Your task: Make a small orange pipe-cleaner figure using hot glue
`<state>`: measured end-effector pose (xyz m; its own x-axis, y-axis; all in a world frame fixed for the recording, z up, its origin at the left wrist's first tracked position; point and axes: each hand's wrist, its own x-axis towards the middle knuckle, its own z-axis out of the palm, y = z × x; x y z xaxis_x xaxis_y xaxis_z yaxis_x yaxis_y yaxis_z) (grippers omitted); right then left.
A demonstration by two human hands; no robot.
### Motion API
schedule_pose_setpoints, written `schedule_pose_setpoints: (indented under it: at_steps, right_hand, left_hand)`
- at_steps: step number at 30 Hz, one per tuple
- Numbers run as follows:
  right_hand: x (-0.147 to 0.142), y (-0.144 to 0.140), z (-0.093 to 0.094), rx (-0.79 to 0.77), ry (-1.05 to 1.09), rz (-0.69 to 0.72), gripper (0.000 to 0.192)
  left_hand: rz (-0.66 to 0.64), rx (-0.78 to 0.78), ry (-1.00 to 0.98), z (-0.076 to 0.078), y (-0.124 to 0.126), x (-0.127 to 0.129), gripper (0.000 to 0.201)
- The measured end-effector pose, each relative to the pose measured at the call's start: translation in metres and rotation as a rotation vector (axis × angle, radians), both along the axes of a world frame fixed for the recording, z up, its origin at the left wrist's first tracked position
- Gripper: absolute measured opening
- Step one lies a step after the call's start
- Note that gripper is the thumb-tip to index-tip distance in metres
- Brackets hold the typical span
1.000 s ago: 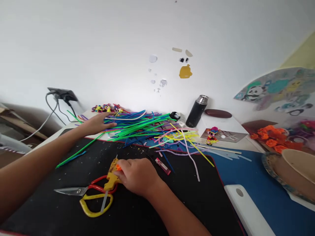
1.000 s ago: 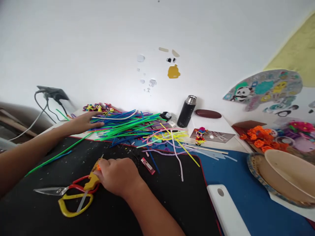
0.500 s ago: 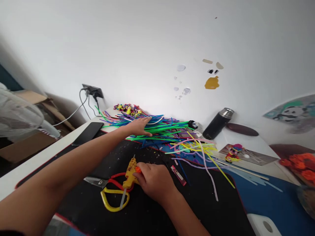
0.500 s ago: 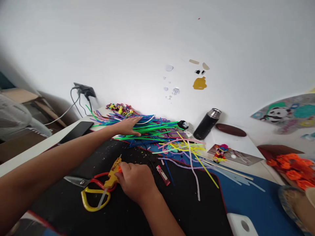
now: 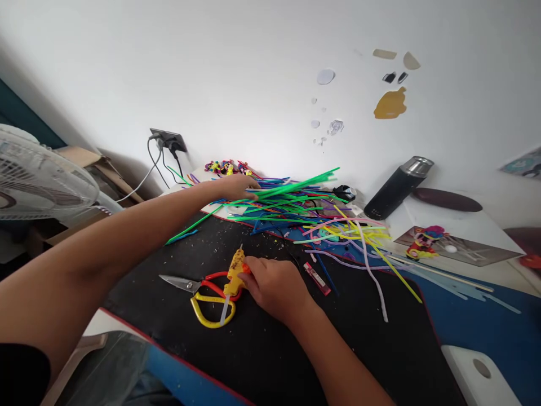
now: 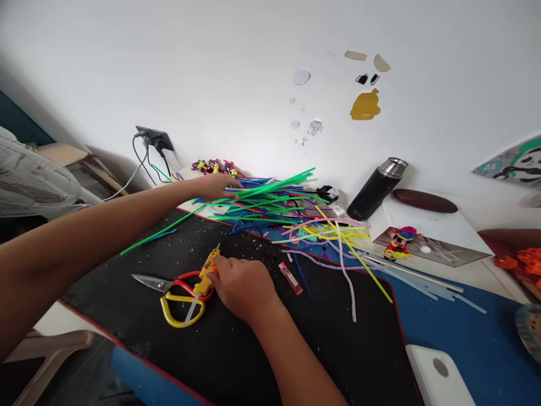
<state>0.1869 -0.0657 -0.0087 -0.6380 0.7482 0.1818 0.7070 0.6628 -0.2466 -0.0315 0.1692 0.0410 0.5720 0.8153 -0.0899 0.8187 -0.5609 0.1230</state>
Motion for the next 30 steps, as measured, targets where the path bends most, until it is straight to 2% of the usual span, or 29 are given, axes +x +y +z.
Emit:
schedule_pose_setpoints:
  at_steps: [2, 4, 7, 10, 13, 15, 17, 21, 25, 30]
  right_hand:
    - [0.000, 0.000, 0.000, 0.000, -0.005, 0.005, 0.032]
    - [0.000, 0.000, 0.001, 0.000, -0.004, 0.007, 0.032]
    - [0.000, 0.000, 0.002, 0.001, 0.008, -0.006, 0.031]
    - [0.000, 0.000, 0.003, -0.008, 0.017, -0.014, 0.030]
    - [-0.001, 0.000, 0.004, -0.032, 0.014, -0.004, 0.031]
    - [-0.002, -0.001, 0.004, -0.037, 0.014, 0.001, 0.032]
    - [-0.003, -0.001, 0.003, -0.031, 0.014, 0.001, 0.033]
    - [-0.003, -0.001, 0.001, -0.017, 0.016, -0.015, 0.031]
    - [-0.003, 0.000, -0.002, -0.005, 0.037, -0.022, 0.029]
    - [-0.004, -0.001, -0.001, -0.006, 0.038, -0.011, 0.030]
  left_hand:
    - [-0.012, 0.007, 0.012, 0.001, -0.006, -0.006, 0.063]
    - [0.028, 0.061, -0.021, 0.006, -0.011, -0.013, 0.063]
    - [0.152, 0.102, -0.032, 0.017, -0.023, -0.031, 0.051]
    - [0.281, 0.042, 0.104, 0.021, -0.042, -0.061, 0.046]
    - [0.350, -0.128, 0.255, 0.012, -0.063, -0.094, 0.045]
    - [0.383, -0.159, 0.259, 0.002, -0.076, -0.110, 0.047]
    - [0.410, -0.180, 0.255, -0.007, -0.086, -0.117, 0.047]
    - [0.445, -0.212, 0.209, -0.020, -0.099, -0.119, 0.032]
    - [0.473, -0.212, 0.162, -0.023, -0.102, -0.124, 0.026]
    - [0.560, -0.126, 0.171, -0.014, -0.105, -0.143, 0.032]
